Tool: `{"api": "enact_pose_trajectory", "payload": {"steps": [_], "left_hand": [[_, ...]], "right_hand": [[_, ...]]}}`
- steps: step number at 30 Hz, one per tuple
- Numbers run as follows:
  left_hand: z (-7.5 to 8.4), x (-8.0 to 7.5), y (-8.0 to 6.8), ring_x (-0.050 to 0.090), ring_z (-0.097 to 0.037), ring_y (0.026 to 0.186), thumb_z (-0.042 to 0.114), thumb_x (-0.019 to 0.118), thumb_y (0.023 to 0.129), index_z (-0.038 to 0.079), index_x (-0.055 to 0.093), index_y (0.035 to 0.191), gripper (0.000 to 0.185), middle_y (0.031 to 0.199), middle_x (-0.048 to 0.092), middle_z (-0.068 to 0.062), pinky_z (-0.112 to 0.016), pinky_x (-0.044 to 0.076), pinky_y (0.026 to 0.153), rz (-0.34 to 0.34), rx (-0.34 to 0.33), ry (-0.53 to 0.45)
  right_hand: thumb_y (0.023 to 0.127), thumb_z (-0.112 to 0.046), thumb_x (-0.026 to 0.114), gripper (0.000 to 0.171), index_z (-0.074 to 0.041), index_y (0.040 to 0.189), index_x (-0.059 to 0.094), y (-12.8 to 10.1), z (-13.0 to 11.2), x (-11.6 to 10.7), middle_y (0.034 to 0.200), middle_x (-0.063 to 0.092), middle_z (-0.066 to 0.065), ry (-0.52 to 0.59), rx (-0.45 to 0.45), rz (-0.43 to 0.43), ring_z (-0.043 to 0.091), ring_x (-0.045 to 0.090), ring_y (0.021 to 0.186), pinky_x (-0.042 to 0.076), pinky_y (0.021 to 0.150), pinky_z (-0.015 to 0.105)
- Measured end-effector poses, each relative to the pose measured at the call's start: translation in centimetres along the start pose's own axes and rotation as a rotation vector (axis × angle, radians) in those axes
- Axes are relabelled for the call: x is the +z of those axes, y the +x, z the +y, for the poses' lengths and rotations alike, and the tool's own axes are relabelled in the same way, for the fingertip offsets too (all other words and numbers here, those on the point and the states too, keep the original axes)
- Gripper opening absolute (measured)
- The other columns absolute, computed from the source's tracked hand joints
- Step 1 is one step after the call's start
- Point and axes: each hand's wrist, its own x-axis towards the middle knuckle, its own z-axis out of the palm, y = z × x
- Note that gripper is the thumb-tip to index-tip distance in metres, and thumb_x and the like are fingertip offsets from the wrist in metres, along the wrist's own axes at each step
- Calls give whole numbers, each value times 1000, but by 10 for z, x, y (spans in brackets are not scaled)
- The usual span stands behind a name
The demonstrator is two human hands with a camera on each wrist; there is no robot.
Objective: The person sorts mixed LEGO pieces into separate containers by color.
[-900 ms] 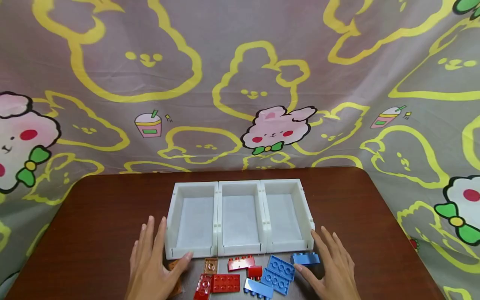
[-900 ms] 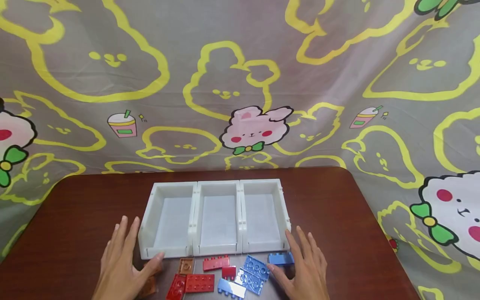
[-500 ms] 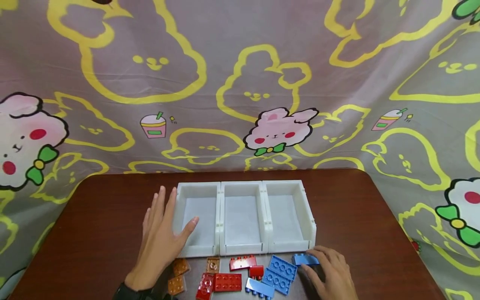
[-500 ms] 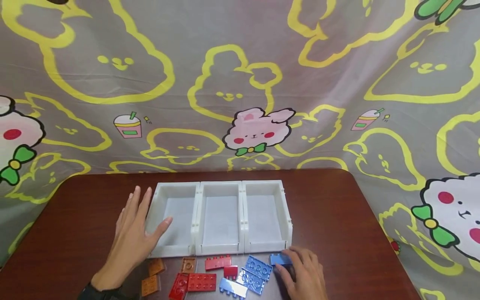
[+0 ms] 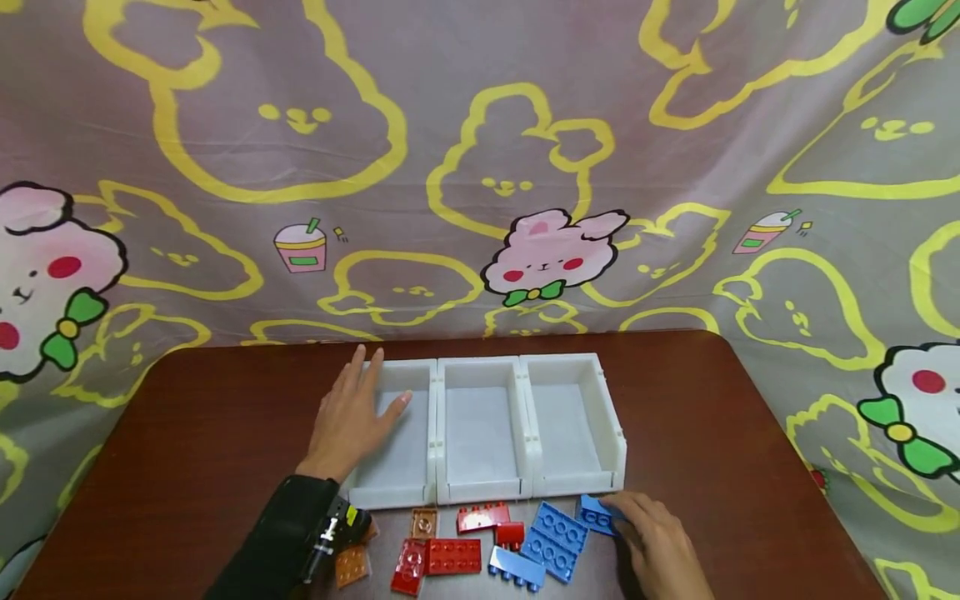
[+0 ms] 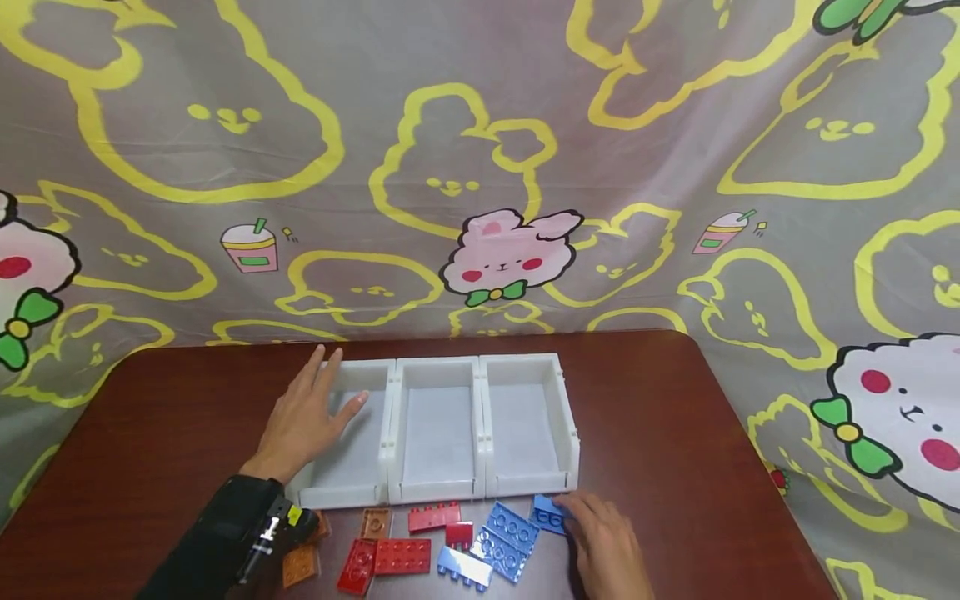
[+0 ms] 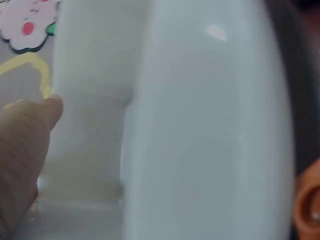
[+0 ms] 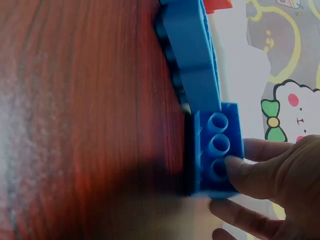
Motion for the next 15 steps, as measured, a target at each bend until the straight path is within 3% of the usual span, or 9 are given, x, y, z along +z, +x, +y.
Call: {"api": "enact_pose_trajectory", "payload": {"steps": [4,12,15], "left_hand": [[2,2,2,28,-53,151,47,64,101,7,22,166,86,172,13,-25,-76,30,112,4,-4,-17],[2,1,3,32,-55,148,47,61,103,8,23,166,84,171,14,-24,-76,30,111,1,-22,-17],[1,-2,2,34,-56,146,47,61,103,8,22,166,84,171,14,-24,-76,31,111,-8,-29,-8]], "right_hand": [[92,6,73,36,-19,118,75,4,-2,-1,119,73,3,20,11,-15,30,70,109,53,97,62],[89,9,72,37,-19,112,77,4,-5,2,111,72,-1,37,-98,122,25,71,101,59,84,51],[90,7,73,34,-20,112,78,3,-7,3,110,69,1,29,-76,125,26,72,96,59,80,51]]}}
